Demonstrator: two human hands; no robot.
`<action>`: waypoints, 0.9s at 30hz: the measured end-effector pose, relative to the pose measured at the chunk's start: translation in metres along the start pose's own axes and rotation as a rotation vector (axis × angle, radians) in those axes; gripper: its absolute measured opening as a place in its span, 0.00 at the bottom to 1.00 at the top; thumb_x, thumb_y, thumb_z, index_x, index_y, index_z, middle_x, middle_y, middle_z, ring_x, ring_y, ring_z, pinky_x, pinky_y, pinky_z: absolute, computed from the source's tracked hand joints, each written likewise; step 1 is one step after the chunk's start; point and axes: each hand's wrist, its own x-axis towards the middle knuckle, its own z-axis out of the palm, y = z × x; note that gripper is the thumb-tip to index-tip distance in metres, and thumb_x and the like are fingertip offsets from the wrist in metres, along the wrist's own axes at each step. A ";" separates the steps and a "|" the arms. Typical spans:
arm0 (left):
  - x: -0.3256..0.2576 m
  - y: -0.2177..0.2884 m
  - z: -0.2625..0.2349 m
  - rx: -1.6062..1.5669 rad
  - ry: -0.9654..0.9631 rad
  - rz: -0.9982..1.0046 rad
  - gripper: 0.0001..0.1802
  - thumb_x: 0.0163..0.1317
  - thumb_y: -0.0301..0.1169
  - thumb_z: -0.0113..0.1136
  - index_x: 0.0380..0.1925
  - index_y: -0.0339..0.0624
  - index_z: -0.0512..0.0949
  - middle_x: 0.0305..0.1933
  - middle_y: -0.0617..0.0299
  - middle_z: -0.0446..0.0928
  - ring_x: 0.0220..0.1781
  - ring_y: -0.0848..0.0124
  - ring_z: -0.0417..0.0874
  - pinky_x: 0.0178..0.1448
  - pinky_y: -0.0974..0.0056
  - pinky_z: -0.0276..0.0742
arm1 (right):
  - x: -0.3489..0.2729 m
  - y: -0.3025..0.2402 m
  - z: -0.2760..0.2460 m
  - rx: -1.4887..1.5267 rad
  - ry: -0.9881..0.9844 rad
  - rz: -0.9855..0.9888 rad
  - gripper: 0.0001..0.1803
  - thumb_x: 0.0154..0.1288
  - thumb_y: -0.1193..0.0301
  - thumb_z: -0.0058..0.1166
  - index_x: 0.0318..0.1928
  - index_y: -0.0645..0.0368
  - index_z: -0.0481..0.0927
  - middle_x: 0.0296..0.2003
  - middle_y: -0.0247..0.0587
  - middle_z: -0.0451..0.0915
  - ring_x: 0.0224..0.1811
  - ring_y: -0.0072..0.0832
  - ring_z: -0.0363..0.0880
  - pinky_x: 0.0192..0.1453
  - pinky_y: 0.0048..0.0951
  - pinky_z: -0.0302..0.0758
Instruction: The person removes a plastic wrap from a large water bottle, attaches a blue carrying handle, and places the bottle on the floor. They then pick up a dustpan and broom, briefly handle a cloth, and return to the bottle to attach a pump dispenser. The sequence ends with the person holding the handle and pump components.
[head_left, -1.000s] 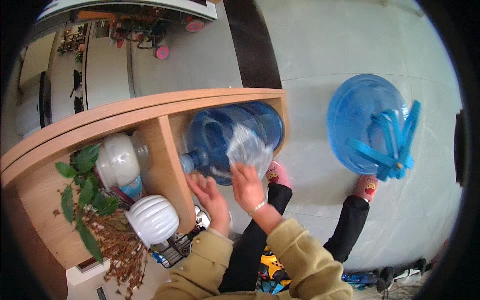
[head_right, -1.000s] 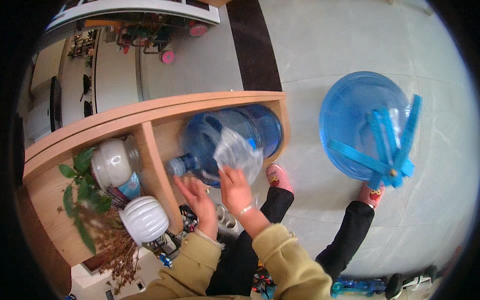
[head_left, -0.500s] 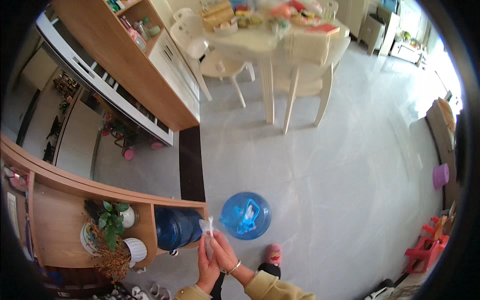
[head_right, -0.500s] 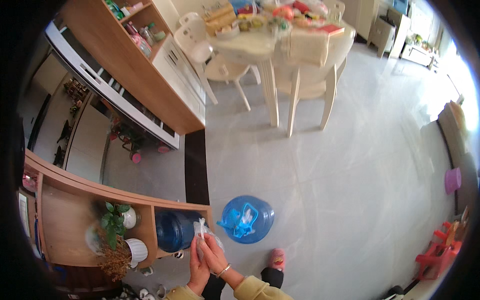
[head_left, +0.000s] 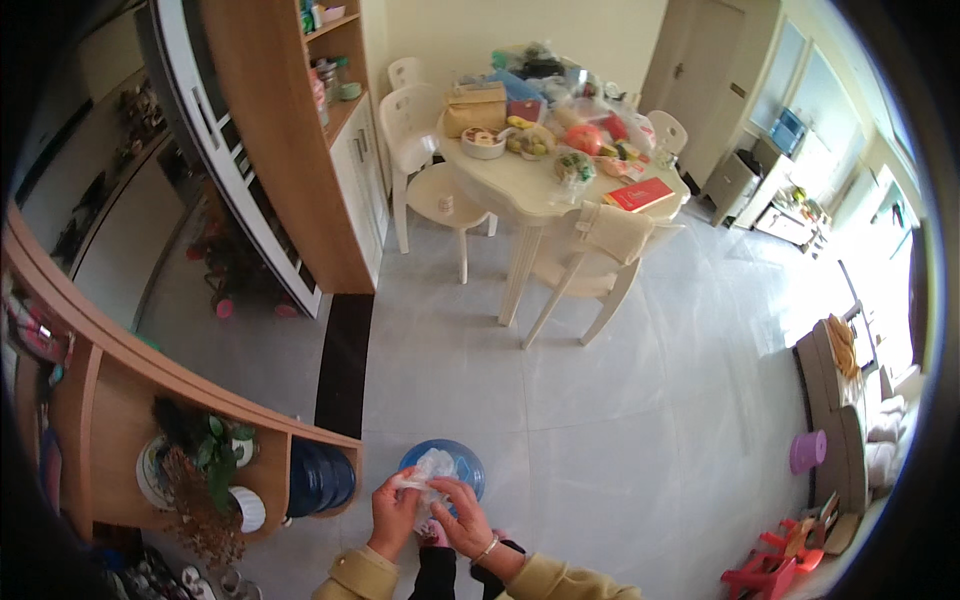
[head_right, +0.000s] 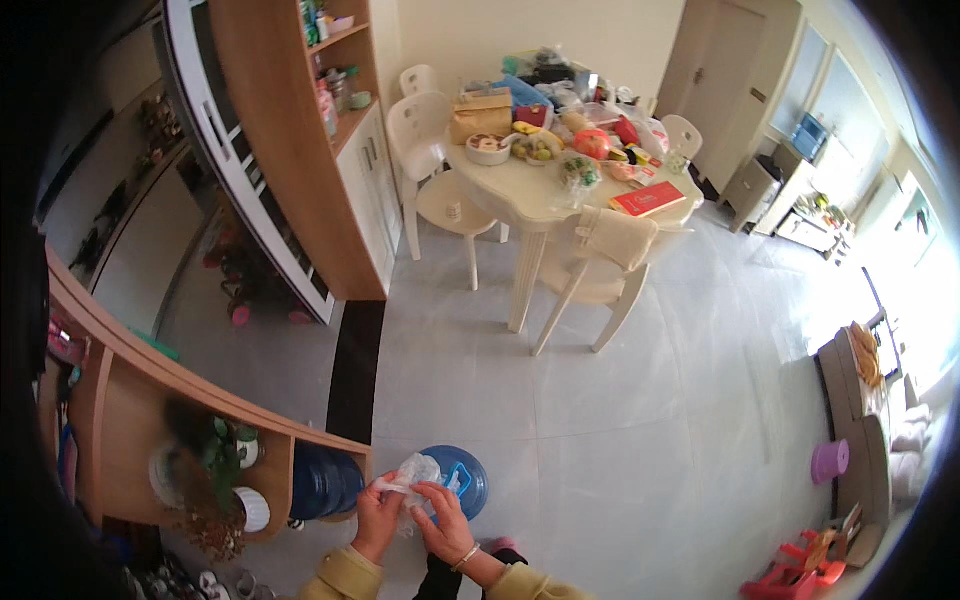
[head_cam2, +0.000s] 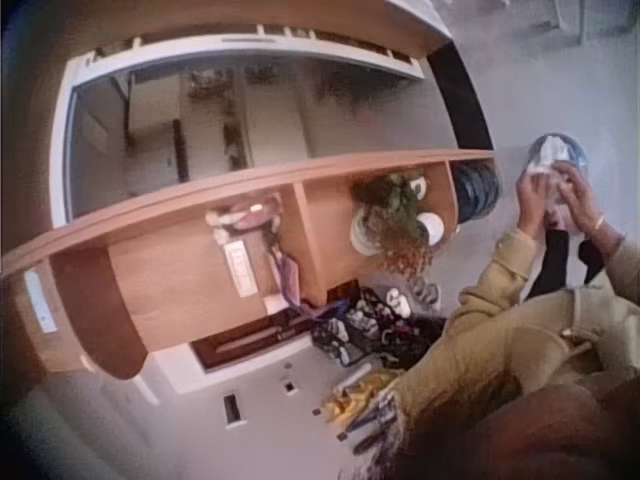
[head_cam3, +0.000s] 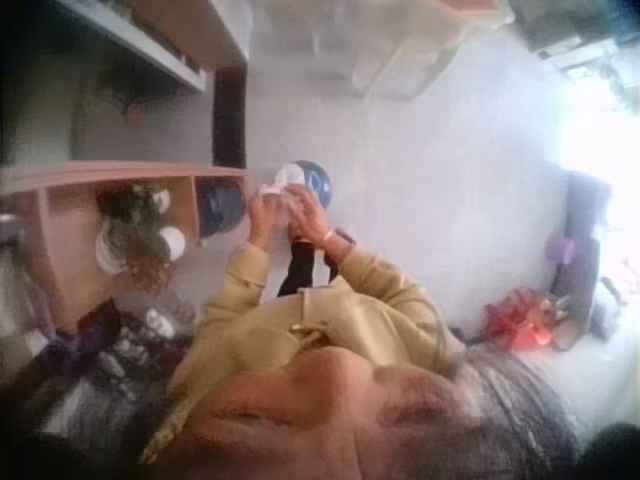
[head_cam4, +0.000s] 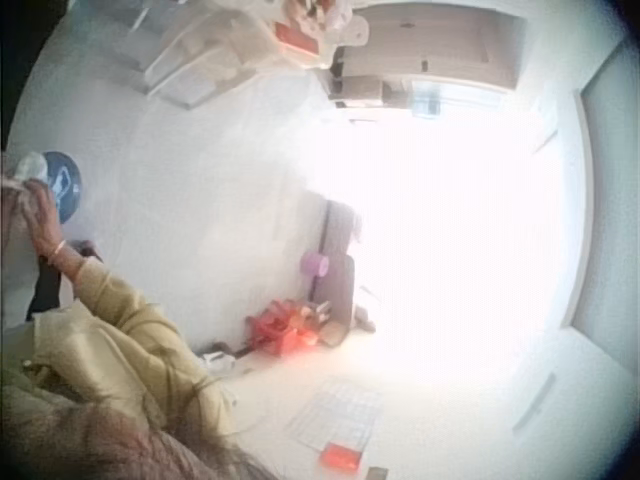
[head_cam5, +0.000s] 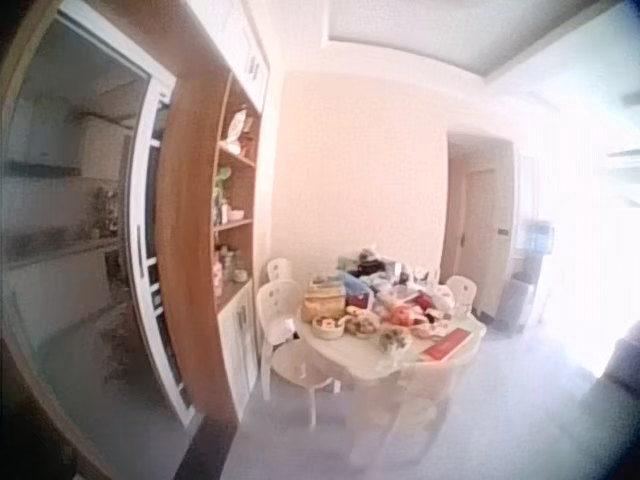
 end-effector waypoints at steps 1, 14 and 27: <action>-0.004 0.000 0.001 0.062 0.042 -0.036 0.12 0.59 0.26 0.56 0.41 0.32 0.78 0.34 0.62 0.80 0.35 0.76 0.77 0.40 0.71 0.74 | -0.004 0.003 -0.005 0.030 -0.019 0.017 0.20 0.62 0.68 0.53 0.54 0.57 0.72 0.54 0.46 0.71 0.56 0.42 0.69 0.62 0.36 0.65; -0.042 -0.043 0.118 -0.003 0.409 -0.186 0.08 0.62 0.24 0.52 0.39 0.37 0.77 0.34 0.66 0.76 0.35 0.78 0.75 0.41 0.71 0.72 | 0.047 0.039 -0.154 0.010 -0.616 -0.255 0.24 0.63 0.64 0.55 0.59 0.51 0.69 0.60 0.52 0.63 0.60 0.48 0.64 0.62 0.40 0.64; 0.123 -0.002 0.221 -0.334 0.496 -0.113 0.15 0.59 0.24 0.58 0.47 0.34 0.75 0.42 0.62 0.77 0.41 0.76 0.76 0.46 0.69 0.74 | 0.220 0.083 -0.176 0.102 -0.636 -0.010 0.22 0.67 0.62 0.48 0.59 0.56 0.68 0.52 0.50 0.69 0.50 0.42 0.73 0.56 0.35 0.69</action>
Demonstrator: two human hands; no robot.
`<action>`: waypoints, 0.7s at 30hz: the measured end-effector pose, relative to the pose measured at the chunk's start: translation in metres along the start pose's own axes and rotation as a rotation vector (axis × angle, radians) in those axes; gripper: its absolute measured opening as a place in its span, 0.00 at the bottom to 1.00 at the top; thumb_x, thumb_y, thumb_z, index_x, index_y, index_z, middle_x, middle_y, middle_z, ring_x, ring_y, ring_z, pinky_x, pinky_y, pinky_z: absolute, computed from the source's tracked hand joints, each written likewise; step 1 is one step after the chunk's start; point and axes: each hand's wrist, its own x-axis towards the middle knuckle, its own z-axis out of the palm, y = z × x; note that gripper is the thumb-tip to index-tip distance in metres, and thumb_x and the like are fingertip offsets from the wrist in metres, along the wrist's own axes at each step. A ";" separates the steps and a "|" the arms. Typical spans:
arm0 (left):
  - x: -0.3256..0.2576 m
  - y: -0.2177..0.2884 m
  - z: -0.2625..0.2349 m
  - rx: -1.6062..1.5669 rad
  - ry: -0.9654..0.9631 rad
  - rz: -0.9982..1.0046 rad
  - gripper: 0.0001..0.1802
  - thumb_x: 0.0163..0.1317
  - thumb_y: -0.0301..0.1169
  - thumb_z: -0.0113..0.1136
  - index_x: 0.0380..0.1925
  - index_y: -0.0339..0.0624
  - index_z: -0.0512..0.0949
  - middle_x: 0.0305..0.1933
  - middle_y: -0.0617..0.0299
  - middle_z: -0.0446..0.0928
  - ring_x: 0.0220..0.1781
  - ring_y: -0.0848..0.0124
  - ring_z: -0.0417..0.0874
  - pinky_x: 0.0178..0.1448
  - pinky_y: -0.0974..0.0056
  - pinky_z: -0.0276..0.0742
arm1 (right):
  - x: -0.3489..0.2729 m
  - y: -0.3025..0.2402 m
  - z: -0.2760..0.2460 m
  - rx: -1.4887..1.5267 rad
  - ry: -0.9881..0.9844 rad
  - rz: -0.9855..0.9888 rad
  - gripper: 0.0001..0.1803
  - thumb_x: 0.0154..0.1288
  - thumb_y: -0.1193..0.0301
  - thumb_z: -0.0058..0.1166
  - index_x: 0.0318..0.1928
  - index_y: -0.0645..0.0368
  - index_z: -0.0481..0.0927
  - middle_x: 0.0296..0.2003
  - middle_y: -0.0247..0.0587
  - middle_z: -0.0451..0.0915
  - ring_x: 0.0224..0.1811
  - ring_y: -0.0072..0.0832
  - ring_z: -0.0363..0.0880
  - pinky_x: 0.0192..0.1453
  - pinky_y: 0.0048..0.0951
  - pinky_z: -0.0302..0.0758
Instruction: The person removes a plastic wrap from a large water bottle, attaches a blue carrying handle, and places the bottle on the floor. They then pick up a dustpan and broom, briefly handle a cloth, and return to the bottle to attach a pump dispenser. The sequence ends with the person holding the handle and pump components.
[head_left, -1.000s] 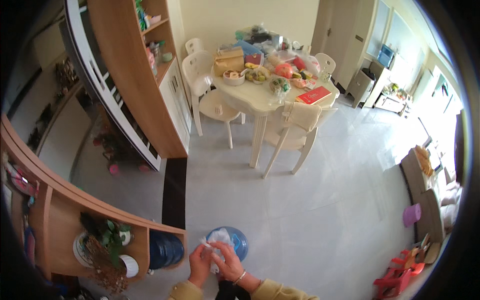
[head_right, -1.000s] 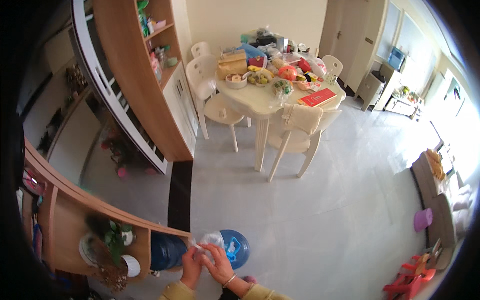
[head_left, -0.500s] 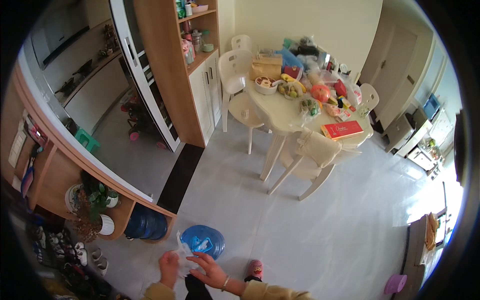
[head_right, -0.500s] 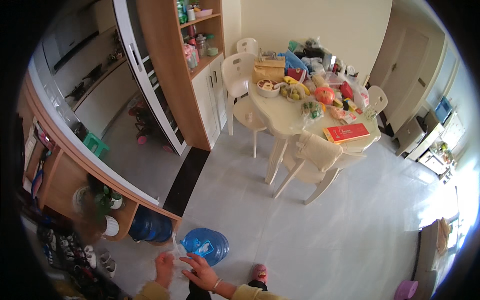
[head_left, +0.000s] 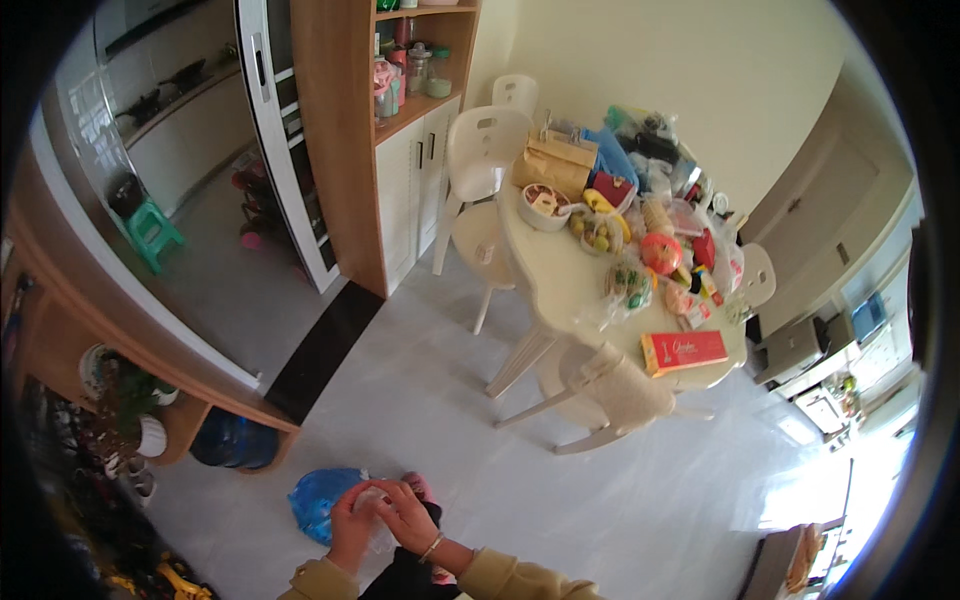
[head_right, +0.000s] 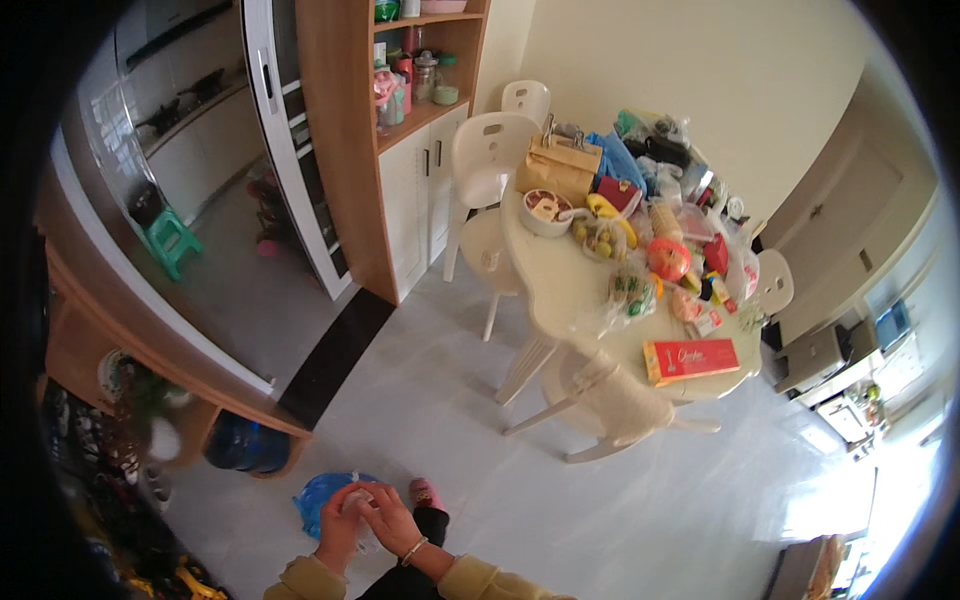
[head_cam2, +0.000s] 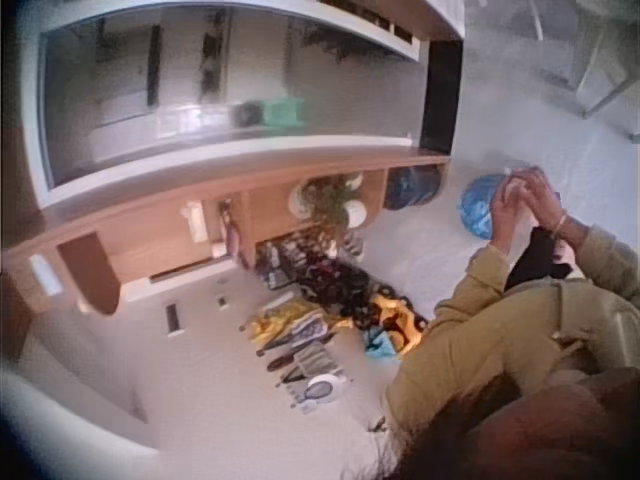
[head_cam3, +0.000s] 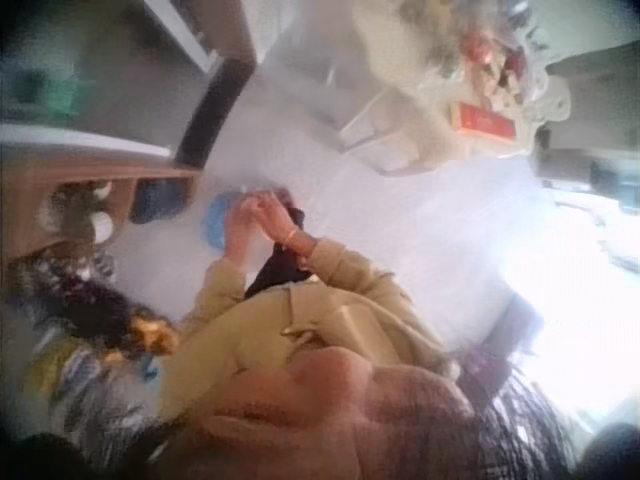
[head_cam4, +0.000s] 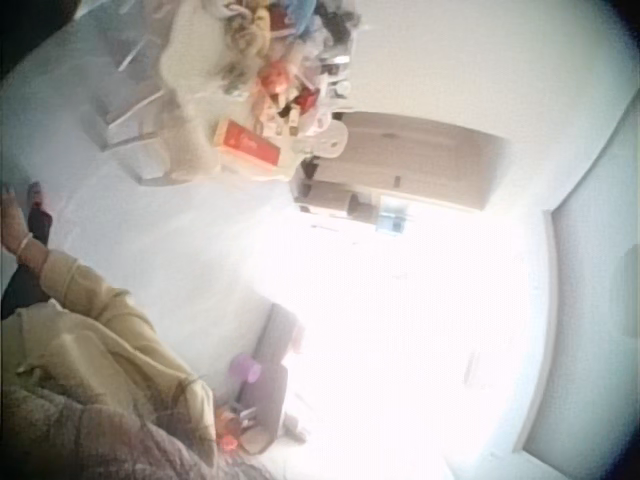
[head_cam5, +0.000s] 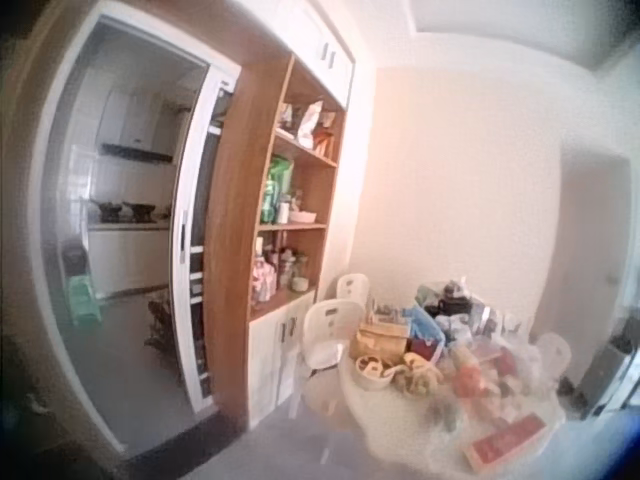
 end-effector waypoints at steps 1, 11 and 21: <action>0.016 0.003 0.006 -0.011 -0.012 -0.032 0.15 0.59 0.24 0.58 0.46 0.34 0.76 0.41 0.63 0.77 0.40 0.76 0.76 0.45 0.70 0.74 | 0.016 0.001 -0.009 -0.084 0.044 -0.003 0.22 0.67 0.63 0.49 0.58 0.55 0.69 0.51 0.50 0.70 0.47 0.40 0.73 0.54 0.34 0.70; 0.167 0.066 0.088 0.023 0.028 -0.003 0.14 0.61 0.27 0.54 0.47 0.38 0.76 0.38 0.66 0.77 0.36 0.80 0.74 0.42 0.73 0.73 | 0.236 0.071 -0.137 -0.470 0.440 -0.023 0.19 0.59 0.69 0.55 0.51 0.58 0.73 0.43 0.48 0.71 0.46 0.40 0.69 0.52 0.37 0.67; 0.262 0.007 0.114 -0.220 0.309 -0.203 0.19 0.66 0.28 0.49 0.57 0.40 0.71 0.41 0.67 0.75 0.40 0.78 0.74 0.44 0.70 0.73 | 0.535 0.266 -0.290 -1.408 0.296 0.294 0.43 0.53 0.49 0.59 0.65 0.54 0.61 0.64 0.54 0.60 0.69 0.50 0.51 0.70 0.52 0.49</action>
